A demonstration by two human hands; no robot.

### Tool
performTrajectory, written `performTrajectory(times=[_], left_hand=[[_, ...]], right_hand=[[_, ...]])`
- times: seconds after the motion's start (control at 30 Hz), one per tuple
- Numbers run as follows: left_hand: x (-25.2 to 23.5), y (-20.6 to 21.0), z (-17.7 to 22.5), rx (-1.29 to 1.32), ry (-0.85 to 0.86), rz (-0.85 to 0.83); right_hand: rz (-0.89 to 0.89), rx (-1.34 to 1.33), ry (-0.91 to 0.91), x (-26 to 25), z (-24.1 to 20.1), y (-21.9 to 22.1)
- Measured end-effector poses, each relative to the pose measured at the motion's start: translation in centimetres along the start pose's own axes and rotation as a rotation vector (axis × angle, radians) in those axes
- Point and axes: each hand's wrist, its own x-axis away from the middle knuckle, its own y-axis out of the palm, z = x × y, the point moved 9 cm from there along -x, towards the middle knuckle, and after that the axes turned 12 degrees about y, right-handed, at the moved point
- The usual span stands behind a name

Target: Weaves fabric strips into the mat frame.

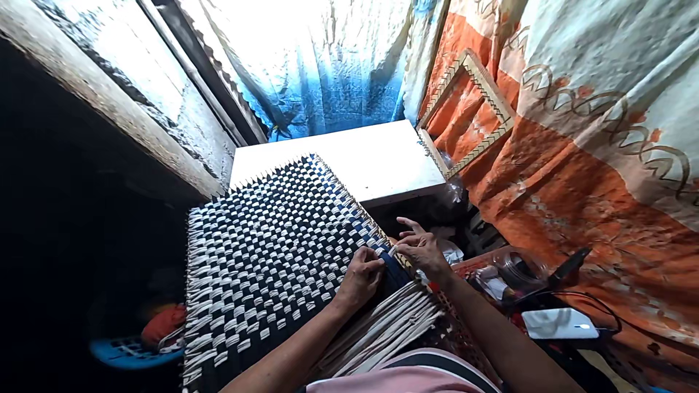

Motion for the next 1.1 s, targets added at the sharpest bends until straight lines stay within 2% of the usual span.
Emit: performTrajectory(times=[0.1,0.2,0.33,0.43,0.57,0.67,0.77,0.87,0.93,1.0,1.1], left_hand=[[-0.7,-1.0,-0.1,-0.03,0.004,0.101],[-1.8,-1.8,-1.4,0.054,-0.095,0.14],[-3.8,-0.5,-2.3,0.063,-0.248,-0.135],[-4.8,0.8,-2.8,0.067,-0.324,-0.315],[-4.8,1.8,-4.2,0.234,-0.437,-0.42],[-4.8,1.4,-4.2,0.139,-0.413,-0.312],[-4.6,1.4,-4.1,-0.004,-0.405,-0.199],[-4.6,2.0,-3.8,-0.105,-0.362,-0.193],[-4.7,1.8,-3.7,-0.051,-0.358,-0.21],[-4.3,0.5,-3.8,0.052,-0.327,-0.152],[-2.7,-2.6,-4.0,0.009,-0.24,-0.042]], right_hand=[[0.018,0.004,-0.003,-0.6,-0.3,-0.5],[0.031,-0.013,0.004,-1.3,-0.2,-0.7],[-0.028,-0.015,0.069,-1.8,-0.1,-0.2],[-0.034,0.047,0.048,-1.9,-0.2,-0.3],[-0.052,0.096,0.042,-2.0,0.3,-0.5],[-0.047,0.051,0.084,-2.4,0.9,-0.5],[-0.042,0.114,0.131,-2.8,1.4,-0.3],[-0.044,0.257,0.18,-3.4,2.6,-0.5],[-0.1,0.355,0.183,-3.5,2.9,-0.8],[-0.143,0.399,0.166,-3.1,3.0,-1.6],[-0.078,0.423,0.119,-2.3,2.3,-3.8]])
